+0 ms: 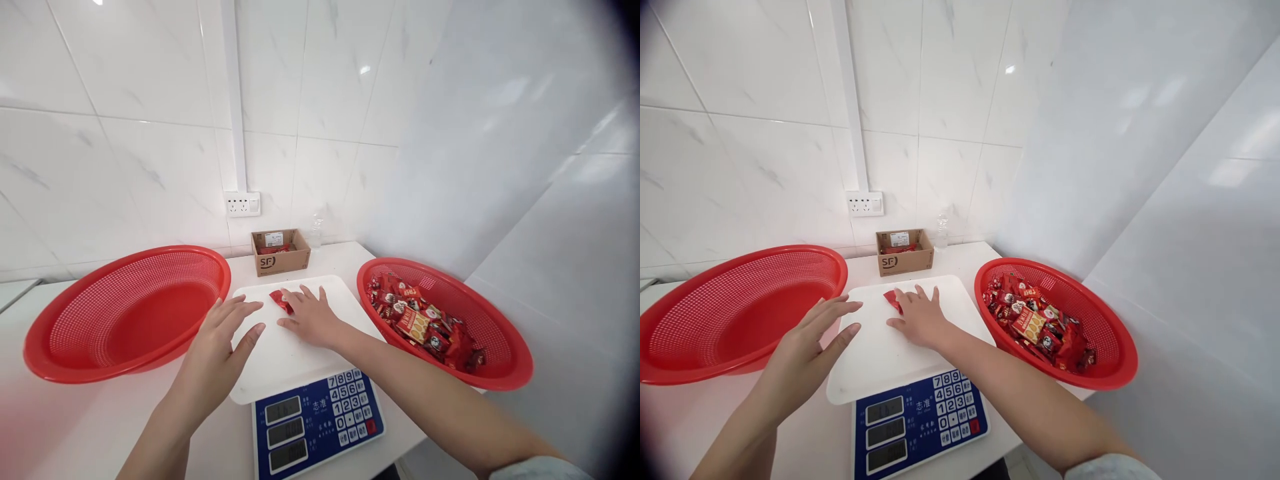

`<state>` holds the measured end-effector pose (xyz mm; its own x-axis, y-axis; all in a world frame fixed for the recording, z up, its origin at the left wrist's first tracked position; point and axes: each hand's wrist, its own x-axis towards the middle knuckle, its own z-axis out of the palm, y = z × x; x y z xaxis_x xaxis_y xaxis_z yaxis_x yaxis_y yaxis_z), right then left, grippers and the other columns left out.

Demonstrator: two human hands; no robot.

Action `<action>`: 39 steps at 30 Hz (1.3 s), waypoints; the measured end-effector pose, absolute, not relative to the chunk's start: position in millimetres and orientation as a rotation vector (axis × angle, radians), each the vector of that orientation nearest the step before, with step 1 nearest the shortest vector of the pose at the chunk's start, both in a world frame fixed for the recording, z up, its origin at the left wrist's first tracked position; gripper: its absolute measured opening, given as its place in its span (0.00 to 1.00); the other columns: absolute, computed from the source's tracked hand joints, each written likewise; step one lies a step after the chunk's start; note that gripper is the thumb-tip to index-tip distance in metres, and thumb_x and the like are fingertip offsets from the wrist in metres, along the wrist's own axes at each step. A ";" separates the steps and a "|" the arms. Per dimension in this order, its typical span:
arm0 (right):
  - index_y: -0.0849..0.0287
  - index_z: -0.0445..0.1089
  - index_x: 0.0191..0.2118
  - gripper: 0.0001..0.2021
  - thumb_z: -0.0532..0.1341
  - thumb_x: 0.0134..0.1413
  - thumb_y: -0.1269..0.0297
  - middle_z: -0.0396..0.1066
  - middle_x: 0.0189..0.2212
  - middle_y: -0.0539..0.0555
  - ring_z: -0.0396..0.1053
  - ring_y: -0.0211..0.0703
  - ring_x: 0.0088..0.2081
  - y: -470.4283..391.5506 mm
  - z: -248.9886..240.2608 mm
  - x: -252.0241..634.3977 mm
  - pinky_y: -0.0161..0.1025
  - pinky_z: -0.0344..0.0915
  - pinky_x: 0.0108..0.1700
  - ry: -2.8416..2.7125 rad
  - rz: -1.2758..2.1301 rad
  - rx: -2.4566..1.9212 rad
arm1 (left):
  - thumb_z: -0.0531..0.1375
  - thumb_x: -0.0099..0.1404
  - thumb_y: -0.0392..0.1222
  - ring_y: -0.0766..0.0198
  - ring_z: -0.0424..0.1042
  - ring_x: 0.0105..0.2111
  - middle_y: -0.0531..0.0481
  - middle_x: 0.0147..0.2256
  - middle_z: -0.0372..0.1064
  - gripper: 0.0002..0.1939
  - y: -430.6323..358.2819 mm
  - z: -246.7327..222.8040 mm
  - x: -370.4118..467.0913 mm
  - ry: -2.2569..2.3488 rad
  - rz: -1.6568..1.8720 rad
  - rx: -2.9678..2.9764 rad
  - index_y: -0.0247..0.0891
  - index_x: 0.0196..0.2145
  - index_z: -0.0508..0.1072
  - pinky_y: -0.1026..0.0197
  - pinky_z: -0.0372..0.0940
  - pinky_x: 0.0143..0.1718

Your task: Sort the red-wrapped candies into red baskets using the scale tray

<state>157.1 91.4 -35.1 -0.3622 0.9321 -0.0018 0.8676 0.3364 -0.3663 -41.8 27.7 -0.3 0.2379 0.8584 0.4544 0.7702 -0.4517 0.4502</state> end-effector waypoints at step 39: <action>0.54 0.61 0.52 0.19 0.57 0.53 0.71 0.64 0.47 0.55 0.63 0.41 0.49 1.3 -0.6 164.2 0.42 0.61 0.51 -1.902 0.785 -1.007 | 0.51 0.66 0.52 0.60 0.72 0.38 0.50 0.38 0.73 0.17 18.0 -6.3 -13.8 1.128 0.826 1.920 0.45 0.50 0.64 0.59 0.67 0.39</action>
<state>164.2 1.3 -0.6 -0.3390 0.8633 0.3738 0.3484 0.4843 -0.8025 -13.8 18.0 -6.3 0.4040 0.9017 0.1541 0.4198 -0.3324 0.8446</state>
